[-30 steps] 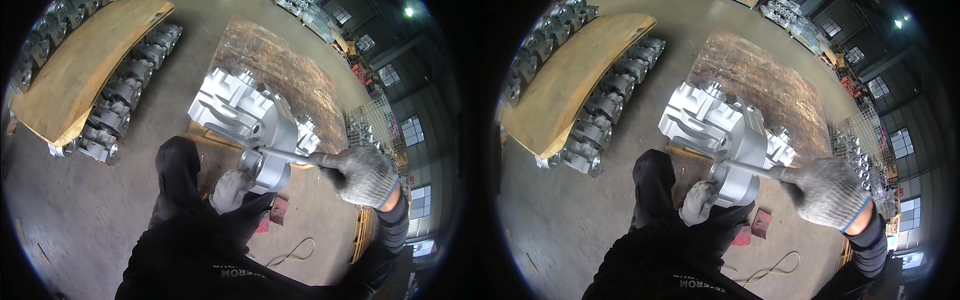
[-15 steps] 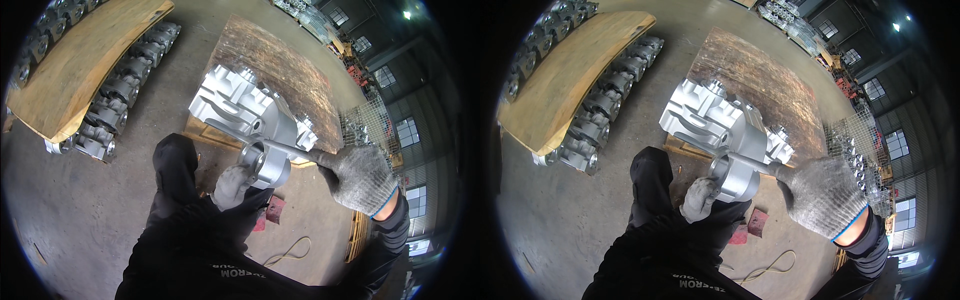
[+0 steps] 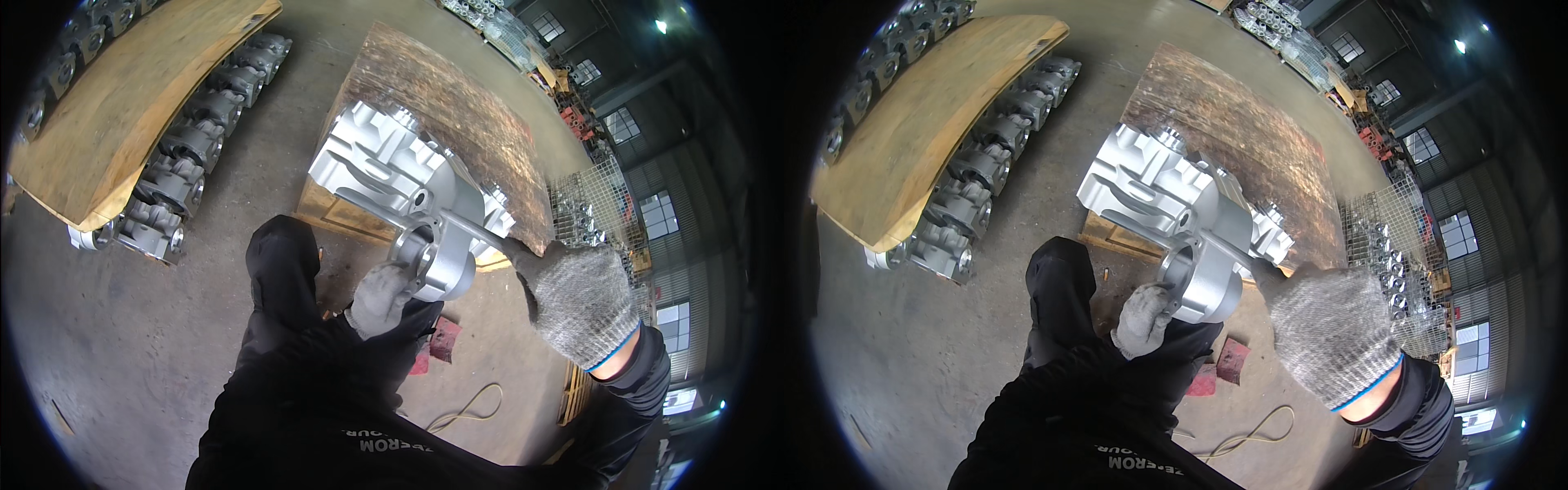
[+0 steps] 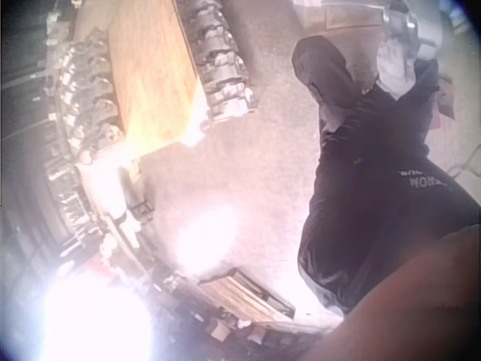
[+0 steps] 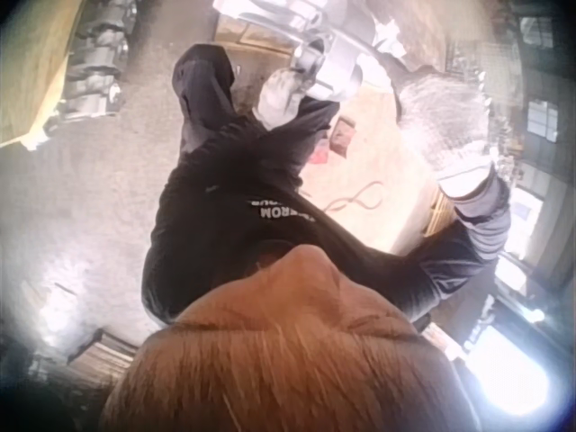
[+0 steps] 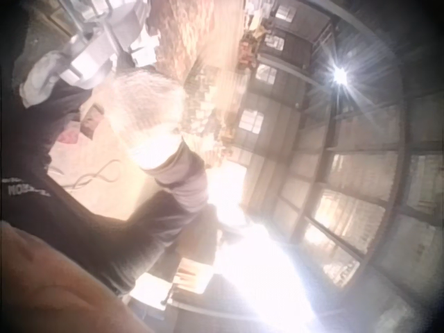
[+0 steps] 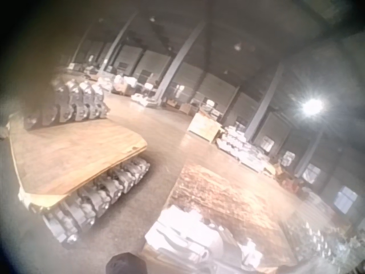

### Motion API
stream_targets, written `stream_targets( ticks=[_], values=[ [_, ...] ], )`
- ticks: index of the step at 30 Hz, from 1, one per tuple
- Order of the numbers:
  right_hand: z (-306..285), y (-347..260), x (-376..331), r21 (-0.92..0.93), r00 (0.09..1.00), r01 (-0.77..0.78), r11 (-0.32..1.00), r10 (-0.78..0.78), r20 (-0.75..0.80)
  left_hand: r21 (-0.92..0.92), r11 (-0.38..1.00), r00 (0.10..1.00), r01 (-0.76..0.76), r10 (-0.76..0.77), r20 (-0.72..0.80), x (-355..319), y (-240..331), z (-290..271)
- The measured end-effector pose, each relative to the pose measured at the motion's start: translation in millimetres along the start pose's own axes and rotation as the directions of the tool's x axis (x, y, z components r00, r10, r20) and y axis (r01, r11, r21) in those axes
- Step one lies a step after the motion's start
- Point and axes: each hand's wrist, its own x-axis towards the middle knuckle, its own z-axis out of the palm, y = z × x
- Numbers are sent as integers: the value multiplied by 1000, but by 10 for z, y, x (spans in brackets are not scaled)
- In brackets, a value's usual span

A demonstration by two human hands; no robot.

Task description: The person uses a metal file to deburr the edges and surfaces of a large cast metal component on a wooden workbench. They repeatedly reposition and rotate the part to access different edges, then place the finished part on a stack of similar components.

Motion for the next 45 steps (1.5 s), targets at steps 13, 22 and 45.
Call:
stream_targets(
  ticks=[13, 22, 45],
  values=[
    [201, 420, 5, 329, 998, -56, 943, 44, 45, -7, 998, 998, 55, -54, 41, -19, -20, 10],
    [454, 560, 290, 483, 996, 44, 875, -74, 43, -21, 997, 996, 75, -74, 41, 23, -5, -4],
    [520, 227, 371, 506, 998, 33, 862, -55, 28, -3, 1000, 999, 30, -30, -26, 163, 15, 58]
  ],
)
